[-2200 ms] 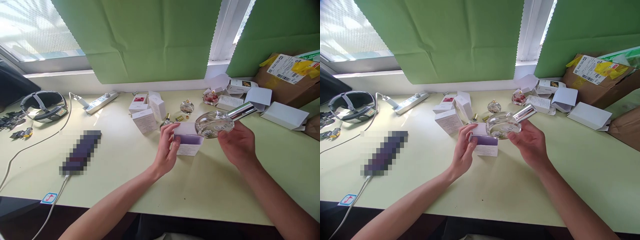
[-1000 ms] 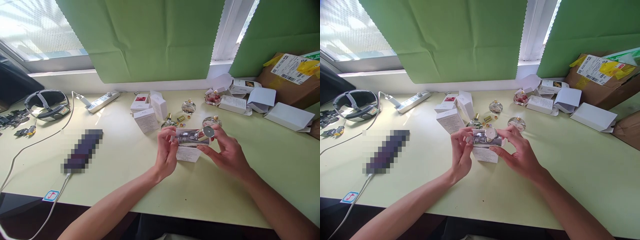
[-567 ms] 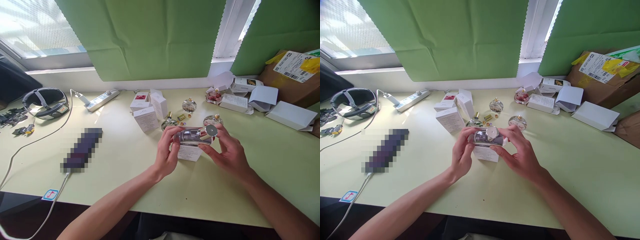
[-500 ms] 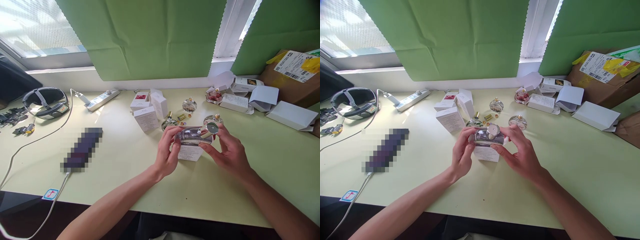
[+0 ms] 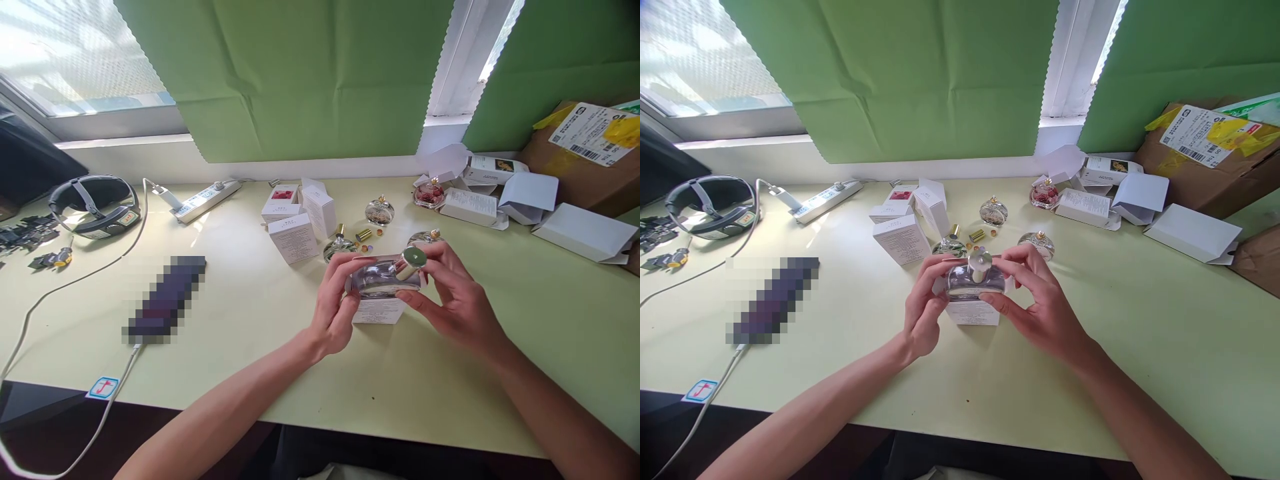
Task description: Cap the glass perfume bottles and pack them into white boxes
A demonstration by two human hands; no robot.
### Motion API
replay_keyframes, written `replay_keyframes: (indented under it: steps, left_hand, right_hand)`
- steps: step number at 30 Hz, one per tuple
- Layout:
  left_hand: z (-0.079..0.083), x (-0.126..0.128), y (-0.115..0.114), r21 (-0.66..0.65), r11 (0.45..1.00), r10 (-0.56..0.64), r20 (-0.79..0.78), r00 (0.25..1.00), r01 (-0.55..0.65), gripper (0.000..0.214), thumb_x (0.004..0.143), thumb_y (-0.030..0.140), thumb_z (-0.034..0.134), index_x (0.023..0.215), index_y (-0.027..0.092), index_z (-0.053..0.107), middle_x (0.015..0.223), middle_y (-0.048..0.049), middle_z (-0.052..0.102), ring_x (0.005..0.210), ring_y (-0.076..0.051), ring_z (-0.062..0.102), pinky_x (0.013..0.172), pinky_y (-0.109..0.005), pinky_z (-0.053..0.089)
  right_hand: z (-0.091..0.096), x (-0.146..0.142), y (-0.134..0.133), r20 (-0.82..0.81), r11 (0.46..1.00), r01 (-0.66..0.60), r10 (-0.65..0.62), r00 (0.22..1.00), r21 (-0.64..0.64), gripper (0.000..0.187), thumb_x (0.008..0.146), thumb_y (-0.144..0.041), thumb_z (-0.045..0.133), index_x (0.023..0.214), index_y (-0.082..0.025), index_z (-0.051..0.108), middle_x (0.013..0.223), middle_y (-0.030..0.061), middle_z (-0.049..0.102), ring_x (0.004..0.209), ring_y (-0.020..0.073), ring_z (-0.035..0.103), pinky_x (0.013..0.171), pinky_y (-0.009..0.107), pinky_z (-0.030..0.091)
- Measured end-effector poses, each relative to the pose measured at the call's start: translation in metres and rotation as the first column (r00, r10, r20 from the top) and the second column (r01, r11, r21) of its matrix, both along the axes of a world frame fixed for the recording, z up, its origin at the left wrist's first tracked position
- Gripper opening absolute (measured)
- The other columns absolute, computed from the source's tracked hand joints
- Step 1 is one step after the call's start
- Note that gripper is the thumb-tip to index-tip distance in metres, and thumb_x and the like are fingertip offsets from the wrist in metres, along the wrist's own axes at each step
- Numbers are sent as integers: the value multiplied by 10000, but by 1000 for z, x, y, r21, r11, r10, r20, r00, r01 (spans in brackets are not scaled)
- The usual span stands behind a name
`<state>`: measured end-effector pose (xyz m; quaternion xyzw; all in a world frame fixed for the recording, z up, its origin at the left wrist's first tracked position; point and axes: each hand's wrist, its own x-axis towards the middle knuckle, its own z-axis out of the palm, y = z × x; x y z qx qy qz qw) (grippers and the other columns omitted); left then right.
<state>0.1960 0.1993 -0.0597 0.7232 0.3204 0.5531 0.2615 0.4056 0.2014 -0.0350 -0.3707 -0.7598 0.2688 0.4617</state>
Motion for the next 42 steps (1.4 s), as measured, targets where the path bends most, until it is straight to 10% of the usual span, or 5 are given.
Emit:
replay_keyframes:
  steps: [17,23,28,35,42]
  left_hand:
    - [2,4,8,54,995,-85,-80,993,89,273,981,305,519,1246,252,475,1208,-110,562,1175,-241,509,891,-398,503]
    - [0,-1,11,45,992,-111,-115,987,116,281,1001,277,474,1280,254,446,1245,-118,542,1187,-236,499,934,-397,477]
    - [-3,-3,14,56,995,-78,-123,989,86,262,998,297,487,1254,243,463,1127,-100,549,1026,-209,527,841,-353,483]
    - [-2,0,12,131,989,-51,-142,989,70,310,962,255,519,1264,222,460,1193,-114,552,1114,-227,518,871,-363,473]
    - [-2,3,8,140,987,-67,-110,992,83,306,927,246,506,1226,187,479,1181,-133,553,1106,-251,516,883,-410,487]
  right_hand:
    - [-5,4,4,28,996,2,1,1000,-91,376,843,-357,731,1206,-411,651,1078,38,440,960,204,538,847,395,528]
    - [36,-4,3,107,991,62,-74,992,115,370,883,-391,685,1249,-353,644,1021,47,480,919,205,540,811,363,497]
    - [78,-19,15,477,978,-176,104,873,110,240,985,-333,529,1188,-289,649,1004,47,613,761,173,598,710,339,481]
    - [83,-17,19,601,975,-204,115,791,82,161,983,-332,522,1055,-279,657,912,16,679,669,161,605,639,313,424]
    - [86,-28,-8,798,968,-111,-120,591,227,207,928,-167,549,1075,-252,667,858,14,666,619,160,597,534,293,299]
